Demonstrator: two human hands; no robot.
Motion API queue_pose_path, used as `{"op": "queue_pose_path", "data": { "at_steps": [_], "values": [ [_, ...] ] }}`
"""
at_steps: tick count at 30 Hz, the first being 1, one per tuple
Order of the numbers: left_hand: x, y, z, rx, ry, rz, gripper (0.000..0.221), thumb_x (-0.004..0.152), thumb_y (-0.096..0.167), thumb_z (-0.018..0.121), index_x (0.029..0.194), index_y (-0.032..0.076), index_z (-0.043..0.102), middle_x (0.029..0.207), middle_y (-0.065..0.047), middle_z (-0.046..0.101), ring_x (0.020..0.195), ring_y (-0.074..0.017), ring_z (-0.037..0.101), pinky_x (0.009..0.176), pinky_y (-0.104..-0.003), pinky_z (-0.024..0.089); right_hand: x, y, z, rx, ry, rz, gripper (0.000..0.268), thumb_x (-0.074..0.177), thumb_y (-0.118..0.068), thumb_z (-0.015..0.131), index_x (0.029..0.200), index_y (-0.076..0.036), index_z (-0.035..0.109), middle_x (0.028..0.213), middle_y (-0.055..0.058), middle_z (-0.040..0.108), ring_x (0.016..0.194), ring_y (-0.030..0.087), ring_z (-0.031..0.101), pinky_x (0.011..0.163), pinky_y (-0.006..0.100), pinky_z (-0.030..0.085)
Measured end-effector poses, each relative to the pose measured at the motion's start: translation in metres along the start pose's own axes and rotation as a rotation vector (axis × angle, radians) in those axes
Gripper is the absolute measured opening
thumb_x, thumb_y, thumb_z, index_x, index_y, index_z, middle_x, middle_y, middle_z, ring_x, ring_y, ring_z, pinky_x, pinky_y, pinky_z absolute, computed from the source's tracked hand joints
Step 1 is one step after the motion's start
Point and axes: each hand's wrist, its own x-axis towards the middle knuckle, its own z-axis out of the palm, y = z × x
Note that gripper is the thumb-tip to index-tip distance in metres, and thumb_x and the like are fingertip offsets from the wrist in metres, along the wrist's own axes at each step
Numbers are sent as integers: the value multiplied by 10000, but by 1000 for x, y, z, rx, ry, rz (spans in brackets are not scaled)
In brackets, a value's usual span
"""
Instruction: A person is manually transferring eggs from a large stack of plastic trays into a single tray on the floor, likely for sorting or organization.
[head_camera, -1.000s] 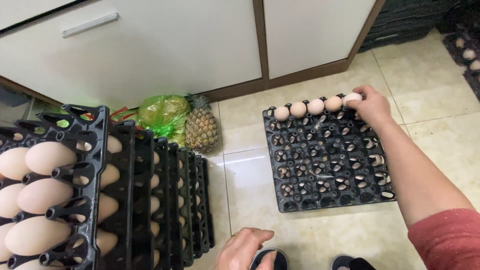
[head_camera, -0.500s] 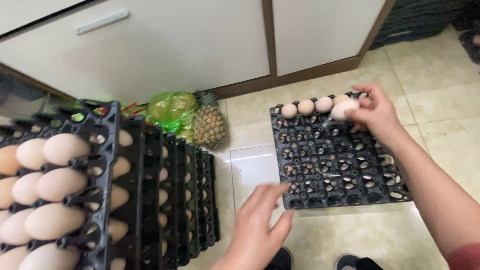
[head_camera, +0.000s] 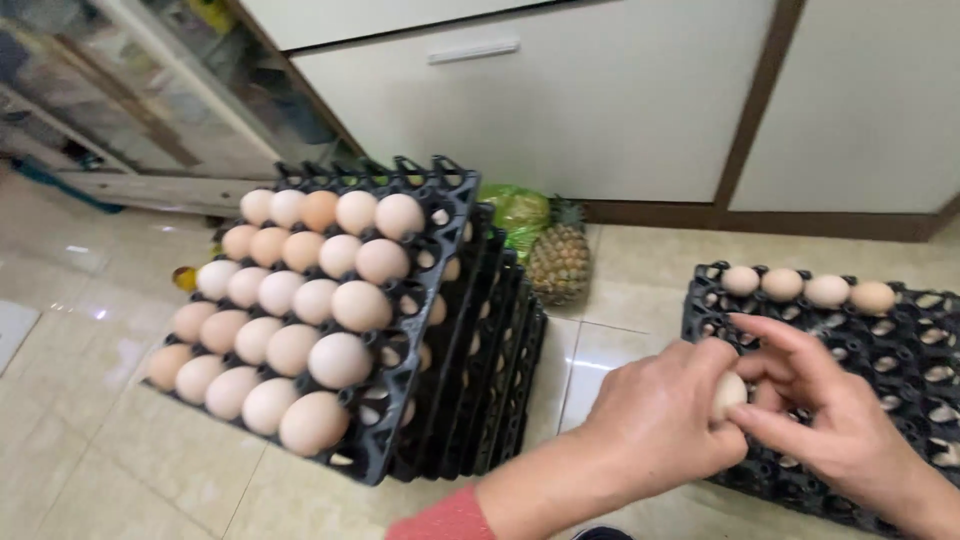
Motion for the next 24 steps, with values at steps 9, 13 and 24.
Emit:
{"op": "queue_pose_path", "data": {
  "at_steps": [9,13,24],
  "values": [
    [28,-73,-166,259,513,-91,467,741,180,725,1178,122,568,1025,-95,674,874,-261,684,763,-402,567,-2,17,-15,137,75,112,632,811,200,665,1413,9,660,1031,272,781,609,299,532,525,417,455],
    [61,-141,-207,402,641,-253,359,760,159,749,1080,114,593,1038,-92,696,925,-290,692,809,-422,553,0,20,-19,87,154,194,508,871,187,656,1361,59,690,1057,283,777,671,333,564,576,450,479],
    [36,-161,-219,764,445,-146,420,924,303,728,1265,60,697,1019,-197,707,870,-409,663,748,-521,520,23,52,-61,-186,306,135,372,925,-61,711,1292,-4,727,792,139,677,606,223,561,565,333,441]
  ]
}}
